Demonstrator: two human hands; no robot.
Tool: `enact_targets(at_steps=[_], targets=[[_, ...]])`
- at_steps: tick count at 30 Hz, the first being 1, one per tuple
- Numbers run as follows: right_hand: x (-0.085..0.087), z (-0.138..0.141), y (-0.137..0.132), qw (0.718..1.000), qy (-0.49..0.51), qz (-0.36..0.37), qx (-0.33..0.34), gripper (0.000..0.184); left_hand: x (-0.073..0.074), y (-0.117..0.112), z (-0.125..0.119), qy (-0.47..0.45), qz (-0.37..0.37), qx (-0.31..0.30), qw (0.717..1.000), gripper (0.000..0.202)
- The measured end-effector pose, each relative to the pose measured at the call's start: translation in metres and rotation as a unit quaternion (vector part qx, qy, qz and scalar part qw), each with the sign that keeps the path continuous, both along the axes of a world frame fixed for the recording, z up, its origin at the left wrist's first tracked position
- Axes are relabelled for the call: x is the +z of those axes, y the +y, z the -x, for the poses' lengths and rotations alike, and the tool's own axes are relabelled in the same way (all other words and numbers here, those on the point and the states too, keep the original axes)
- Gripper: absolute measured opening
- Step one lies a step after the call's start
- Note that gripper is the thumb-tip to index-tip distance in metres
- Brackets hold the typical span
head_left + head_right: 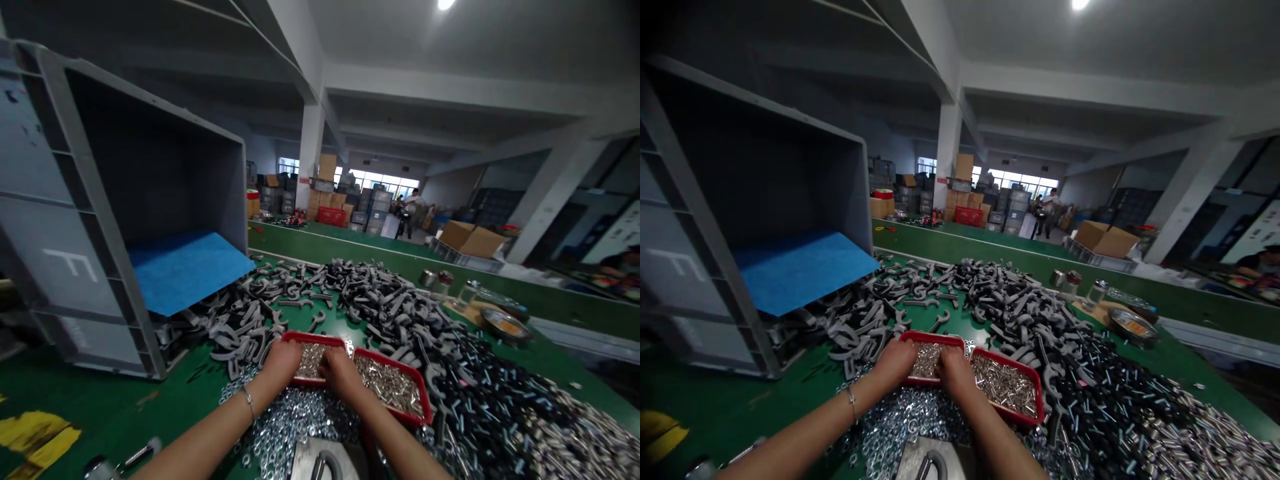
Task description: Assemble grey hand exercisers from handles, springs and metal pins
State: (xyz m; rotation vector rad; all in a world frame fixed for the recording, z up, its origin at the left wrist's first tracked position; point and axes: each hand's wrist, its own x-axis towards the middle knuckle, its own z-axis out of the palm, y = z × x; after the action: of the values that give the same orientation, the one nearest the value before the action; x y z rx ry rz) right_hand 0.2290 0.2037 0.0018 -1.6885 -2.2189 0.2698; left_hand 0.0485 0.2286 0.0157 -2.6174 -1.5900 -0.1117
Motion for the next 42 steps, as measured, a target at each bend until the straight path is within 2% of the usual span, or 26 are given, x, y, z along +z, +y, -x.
enact_targets(at_steps=[6,11,13,15,18,19,21,22,23,24,26,28,31,37,42], targets=[[-0.002,-0.006,-0.006,0.994,0.097,-0.03,-0.042,0.019,0.003,-0.005,0.001,-0.044,-0.005,0.004,0.999,0.03],[0.005,-0.013,0.0,0.979,0.188,-0.01,-0.074,0.023,0.002,-0.008,0.007,-0.121,0.029,0.025,0.992,0.025],[0.01,-0.016,-0.008,0.973,0.215,-0.013,-0.081,0.024,0.001,-0.01,0.016,-0.167,0.039,0.029,0.985,0.021],[0.016,-0.021,-0.031,0.969,0.235,-0.024,-0.078,0.025,0.001,-0.022,0.031,-0.218,0.048,0.035,0.974,0.019],[0.02,-0.026,-0.094,0.969,0.244,-0.003,-0.037,0.022,0.0,-0.063,0.057,-0.299,0.08,0.044,0.95,0.02],[0.018,-0.026,-0.117,0.97,0.241,0.014,-0.017,0.021,-0.002,-0.082,0.064,-0.339,0.11,0.045,0.933,0.02],[0.009,-0.024,-0.157,0.973,0.227,0.036,0.018,0.019,-0.007,-0.118,0.069,-0.429,0.199,0.039,0.88,0.017],[0.003,-0.022,-0.172,0.976,0.213,0.038,0.038,0.018,-0.009,-0.135,0.067,-0.459,0.237,0.031,0.856,0.015],[-0.003,-0.02,-0.183,0.978,0.197,0.034,0.055,0.019,-0.012,-0.149,0.062,-0.471,0.259,0.017,0.843,0.014],[-0.009,-0.018,-0.19,0.981,0.179,0.023,0.07,0.019,-0.015,-0.16,0.055,-0.461,0.263,-0.004,0.848,0.013],[-0.018,-0.014,-0.195,0.986,0.145,-0.005,0.087,0.021,-0.02,-0.173,0.038,-0.408,0.227,-0.055,0.883,0.013],[-0.024,-0.011,-0.194,0.988,0.12,-0.026,0.094,0.022,-0.024,-0.177,0.022,-0.338,0.175,-0.099,0.919,0.014],[-0.027,-0.008,-0.19,0.99,0.089,-0.043,0.104,0.021,-0.031,-0.176,0.008,-0.266,0.132,-0.119,0.947,0.016],[-0.034,-0.006,-0.191,0.988,0.021,-0.094,0.117,0.022,-0.039,-0.179,0.006,-0.227,0.075,-0.155,0.959,0.022],[-0.036,-0.006,-0.197,0.985,0.003,-0.107,0.134,0.026,-0.039,-0.182,0.008,-0.216,0.054,-0.178,0.958,0.023]])
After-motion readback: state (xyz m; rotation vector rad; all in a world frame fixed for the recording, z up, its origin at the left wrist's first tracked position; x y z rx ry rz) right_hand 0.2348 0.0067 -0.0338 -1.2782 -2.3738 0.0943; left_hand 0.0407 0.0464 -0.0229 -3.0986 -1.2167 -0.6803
